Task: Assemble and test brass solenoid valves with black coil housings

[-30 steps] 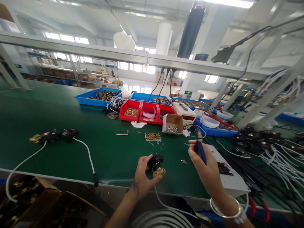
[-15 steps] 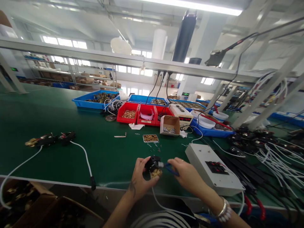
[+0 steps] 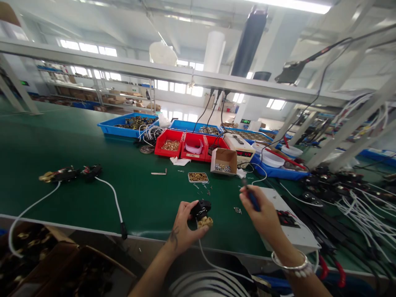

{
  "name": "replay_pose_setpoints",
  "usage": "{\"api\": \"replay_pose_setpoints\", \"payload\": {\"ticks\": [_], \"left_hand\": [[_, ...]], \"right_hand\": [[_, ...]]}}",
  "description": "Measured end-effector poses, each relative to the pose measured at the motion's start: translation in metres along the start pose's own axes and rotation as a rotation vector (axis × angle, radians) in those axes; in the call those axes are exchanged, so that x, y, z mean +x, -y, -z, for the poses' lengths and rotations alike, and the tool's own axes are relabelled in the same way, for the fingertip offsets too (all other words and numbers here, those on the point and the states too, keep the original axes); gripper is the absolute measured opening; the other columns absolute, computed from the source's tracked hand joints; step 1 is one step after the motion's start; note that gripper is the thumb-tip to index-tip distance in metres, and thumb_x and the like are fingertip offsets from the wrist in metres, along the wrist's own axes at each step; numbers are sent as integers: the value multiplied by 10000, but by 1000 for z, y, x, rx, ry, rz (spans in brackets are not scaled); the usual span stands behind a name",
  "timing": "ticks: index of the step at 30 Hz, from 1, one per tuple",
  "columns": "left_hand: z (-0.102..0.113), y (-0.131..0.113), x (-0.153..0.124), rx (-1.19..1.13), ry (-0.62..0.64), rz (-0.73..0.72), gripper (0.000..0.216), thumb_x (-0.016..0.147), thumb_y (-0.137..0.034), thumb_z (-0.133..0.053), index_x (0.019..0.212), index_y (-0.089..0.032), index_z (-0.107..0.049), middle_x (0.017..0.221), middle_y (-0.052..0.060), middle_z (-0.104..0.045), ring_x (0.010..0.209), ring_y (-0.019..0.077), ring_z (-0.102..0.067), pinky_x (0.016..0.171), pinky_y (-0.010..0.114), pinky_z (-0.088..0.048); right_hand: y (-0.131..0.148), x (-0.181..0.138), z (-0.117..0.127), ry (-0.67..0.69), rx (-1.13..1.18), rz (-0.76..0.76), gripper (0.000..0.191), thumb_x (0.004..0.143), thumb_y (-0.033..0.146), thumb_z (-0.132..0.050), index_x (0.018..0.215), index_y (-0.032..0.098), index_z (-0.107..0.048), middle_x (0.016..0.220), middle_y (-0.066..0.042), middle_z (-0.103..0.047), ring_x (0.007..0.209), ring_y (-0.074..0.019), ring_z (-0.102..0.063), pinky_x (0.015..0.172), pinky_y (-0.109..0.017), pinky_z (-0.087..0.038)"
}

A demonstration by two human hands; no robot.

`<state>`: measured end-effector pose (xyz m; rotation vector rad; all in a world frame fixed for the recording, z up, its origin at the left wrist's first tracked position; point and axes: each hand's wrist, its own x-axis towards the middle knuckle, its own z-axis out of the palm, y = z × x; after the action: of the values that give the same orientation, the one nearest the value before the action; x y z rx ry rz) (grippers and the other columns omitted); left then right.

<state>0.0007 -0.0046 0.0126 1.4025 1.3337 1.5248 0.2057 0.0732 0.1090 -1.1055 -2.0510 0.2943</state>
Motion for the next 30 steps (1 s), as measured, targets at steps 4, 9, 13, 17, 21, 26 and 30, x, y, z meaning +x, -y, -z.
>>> {"api": "replay_pose_setpoints", "payload": {"ticks": [4, 9, 13, 17, 21, 26, 30], "left_hand": [[0, 1, 0, -7, -2, 1, 619, 685, -261, -728, 1279, -231, -557, 1129, 62, -475, 1098, 240, -555, 917, 423, -551], [-2, 5, -1, -8, 0, -7, 608, 693, -260, -724, 1278, -239, -559, 1134, 59, -485, 1090, 233, -569, 913, 413, -556], [-2, 5, -1, 4, -2, -15, 612, 686, -255, -729, 1275, -246, -562, 1145, 61, -491, 1094, 241, -574, 912, 419, -558], [-1, 3, 0, 9, -1, -7, 598, 711, -260, -709, 1287, -244, -549, 1141, 61, -491, 1096, 240, -581, 905, 417, -566], [0, 2, 0, 7, 6, -8, 611, 700, -272, -736, 1283, -251, -555, 1165, 59, -486, 1116, 241, -573, 925, 415, -555], [0, 3, 0, 2, 3, 0, 600, 710, -271, -720, 1284, -240, -547, 1143, 58, -481, 1103, 235, -568, 908, 408, -562], [0, 3, 0, 8, 12, -7, 606, 707, -272, -721, 1287, -237, -551, 1158, 63, -482, 1104, 237, -567, 909, 407, -558]], "right_hand": [[2, -5, -4, -76, 32, -52, 232, 913, 348, -440, 1065, 222, -563, 785, -37, -599, 635, -192, -578, 598, -303, -485], [0, -10, -3, -11, 37, -49, 162, 862, 340, -530, 968, 231, -586, 807, -33, -633, 684, -198, -614, 615, -296, -493], [2, -10, -7, -198, 76, -72, 157, 855, 324, -520, 976, 228, -550, 770, -20, -596, 609, -183, -573, 565, -287, -470], [8, -5, -5, 258, 62, 118, 158, 789, 211, -537, 926, 241, -607, 743, -13, -619, 608, -183, -588, 559, -273, -449], [6, -6, -7, -146, 74, 26, 149, 911, 259, -470, 1025, 227, -560, 884, -54, -629, 769, -205, -620, 703, -302, -496], [-3, -8, -9, 405, -33, 144, 182, 822, 180, -516, 957, 236, -625, 826, -37, -645, 704, -199, -622, 633, -283, -471], [-1, -4, -6, -74, 34, -10, 177, 935, 289, -454, 1046, 224, -575, 894, -54, -643, 753, -202, -616, 694, -301, -496]]}}
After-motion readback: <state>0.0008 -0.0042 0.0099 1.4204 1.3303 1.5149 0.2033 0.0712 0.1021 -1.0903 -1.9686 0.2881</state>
